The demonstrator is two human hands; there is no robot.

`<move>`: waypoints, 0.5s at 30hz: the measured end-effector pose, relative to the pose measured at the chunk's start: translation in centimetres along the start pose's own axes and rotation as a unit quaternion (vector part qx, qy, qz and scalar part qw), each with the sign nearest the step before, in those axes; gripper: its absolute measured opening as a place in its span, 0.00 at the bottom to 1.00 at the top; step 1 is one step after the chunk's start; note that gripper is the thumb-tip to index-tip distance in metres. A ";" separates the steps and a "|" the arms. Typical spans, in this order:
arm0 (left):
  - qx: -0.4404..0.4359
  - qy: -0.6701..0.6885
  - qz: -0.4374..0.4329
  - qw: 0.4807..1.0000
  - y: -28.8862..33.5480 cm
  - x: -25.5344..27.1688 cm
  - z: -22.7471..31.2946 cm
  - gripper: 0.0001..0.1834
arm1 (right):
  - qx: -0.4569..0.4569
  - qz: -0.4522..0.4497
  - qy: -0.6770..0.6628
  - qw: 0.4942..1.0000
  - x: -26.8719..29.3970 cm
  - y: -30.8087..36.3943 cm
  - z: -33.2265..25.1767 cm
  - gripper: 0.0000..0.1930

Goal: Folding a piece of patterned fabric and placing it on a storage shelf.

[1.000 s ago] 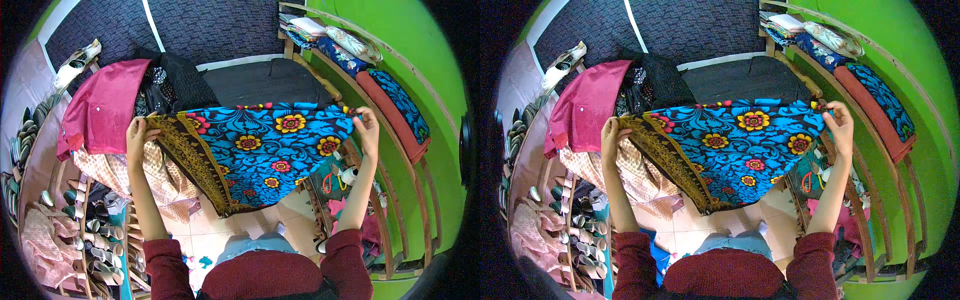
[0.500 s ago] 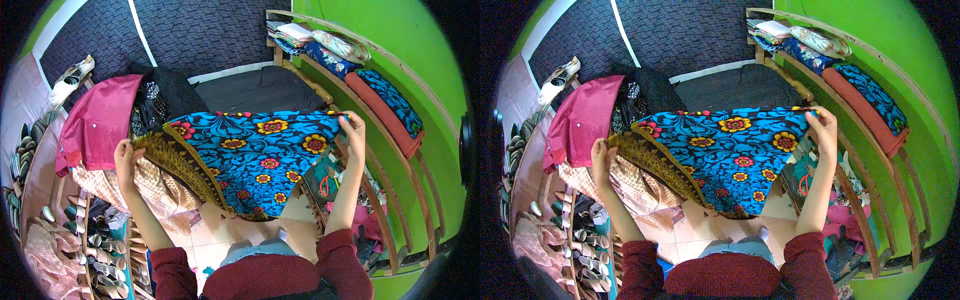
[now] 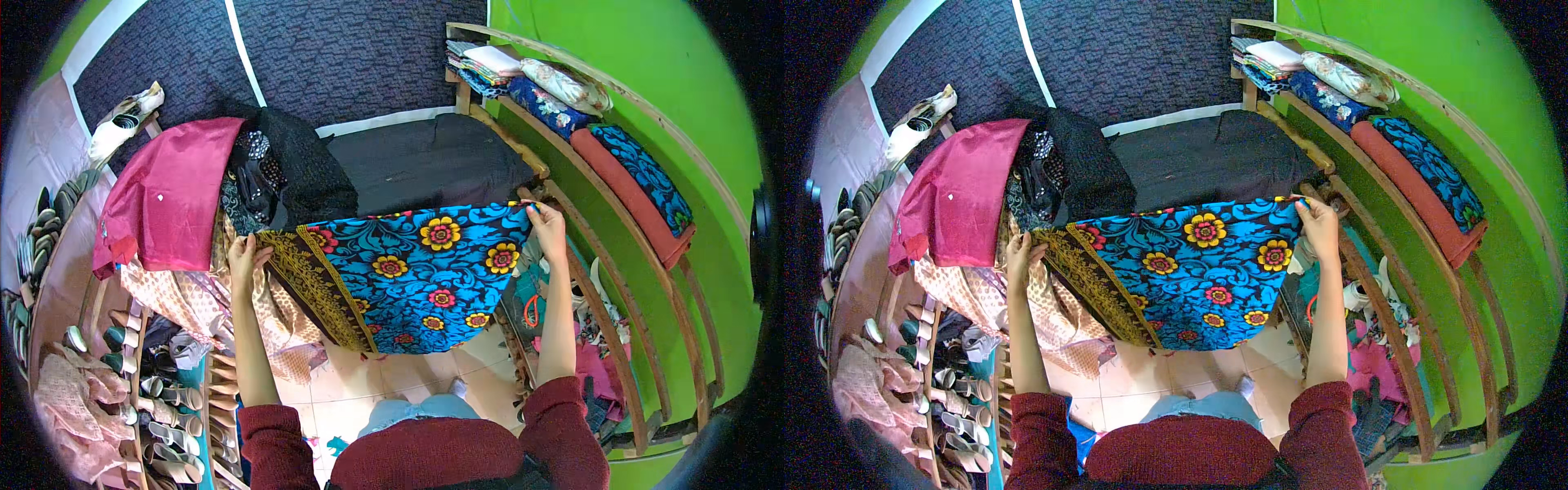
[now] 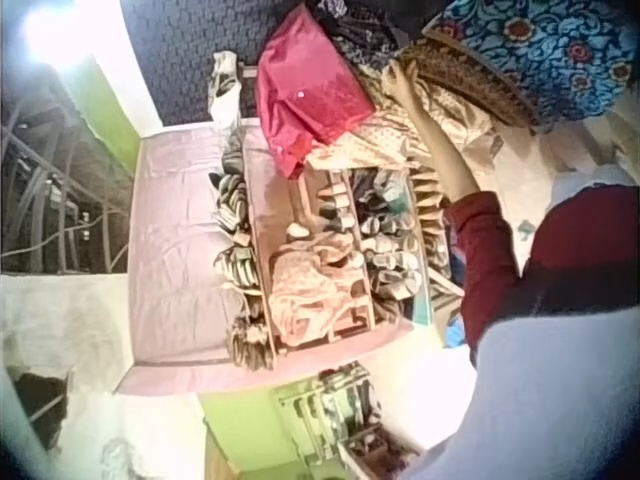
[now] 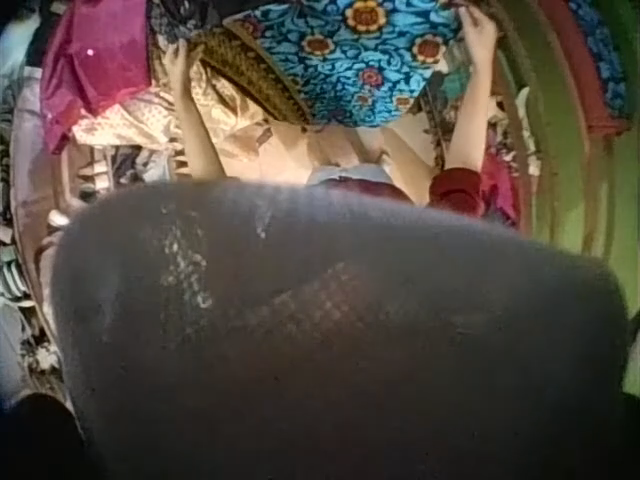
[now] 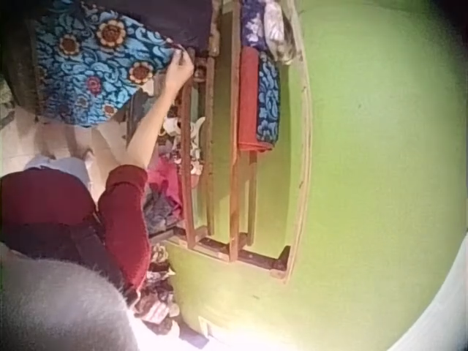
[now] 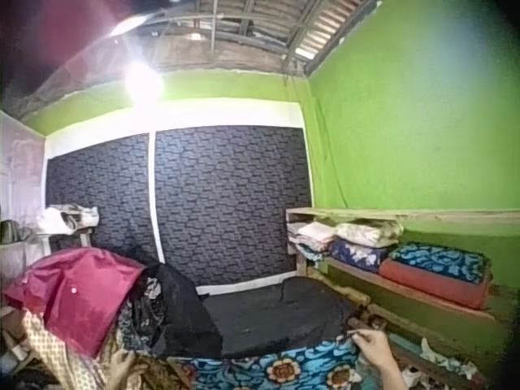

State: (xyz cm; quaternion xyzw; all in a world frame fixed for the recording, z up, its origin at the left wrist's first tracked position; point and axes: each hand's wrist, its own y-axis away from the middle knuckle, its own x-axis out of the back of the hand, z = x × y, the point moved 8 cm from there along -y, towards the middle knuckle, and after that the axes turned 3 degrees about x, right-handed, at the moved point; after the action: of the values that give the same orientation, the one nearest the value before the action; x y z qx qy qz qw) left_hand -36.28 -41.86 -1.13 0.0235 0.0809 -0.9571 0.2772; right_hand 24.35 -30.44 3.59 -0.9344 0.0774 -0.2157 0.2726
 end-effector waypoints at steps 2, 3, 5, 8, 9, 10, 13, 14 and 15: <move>0.016 -0.029 -0.059 0.998 1.1 -2.8 1.0 0.16 | -0.029 0.018 0.052 0.998 1.6 0.5 0.2 0.10; 0.015 -0.028 -0.062 0.998 1.3 -3.3 1.2 0.16 | -0.038 0.035 0.078 0.996 2.6 0.5 2.0 0.11; 0.016 -0.120 -0.071 0.990 1.5 -3.8 0.8 0.17 | -0.049 0.046 0.103 0.992 2.9 0.9 3.2 0.12; -0.062 -0.255 -0.009 0.965 2.2 -3.6 2.2 0.14 | -0.132 0.082 -0.131 0.979 1.8 2.0 3.1 0.11; -0.102 -0.319 0.018 0.942 2.3 -3.6 2.8 0.13 | -0.132 0.082 -0.132 0.979 1.9 2.3 3.1 0.11; -0.139 -0.290 0.028 0.947 2.4 -3.6 3.0 0.13 | -0.130 0.061 -0.130 0.981 1.9 2.4 3.1 0.11; -0.183 -0.304 0.039 0.934 3.6 -2.9 4.4 0.13 | -0.027 0.066 -0.080 0.994 3.2 2.0 1.8 0.10; -0.191 -0.246 -0.011 0.950 2.9 -1.4 3.5 0.12 | -0.015 0.027 -0.067 0.997 3.3 2.1 0.8 0.10; -0.105 -0.175 -0.102 0.974 3.5 -3.5 3.6 0.10 | -0.012 -0.001 -0.038 0.999 5.0 2.9 -0.1 0.11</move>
State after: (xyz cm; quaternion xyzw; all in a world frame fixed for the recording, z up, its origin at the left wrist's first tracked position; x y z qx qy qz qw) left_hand -31.44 -43.54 2.19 -0.1819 0.1328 -0.9558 0.1891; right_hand 28.70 -34.23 3.91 -0.9452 0.0692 -0.1796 0.2637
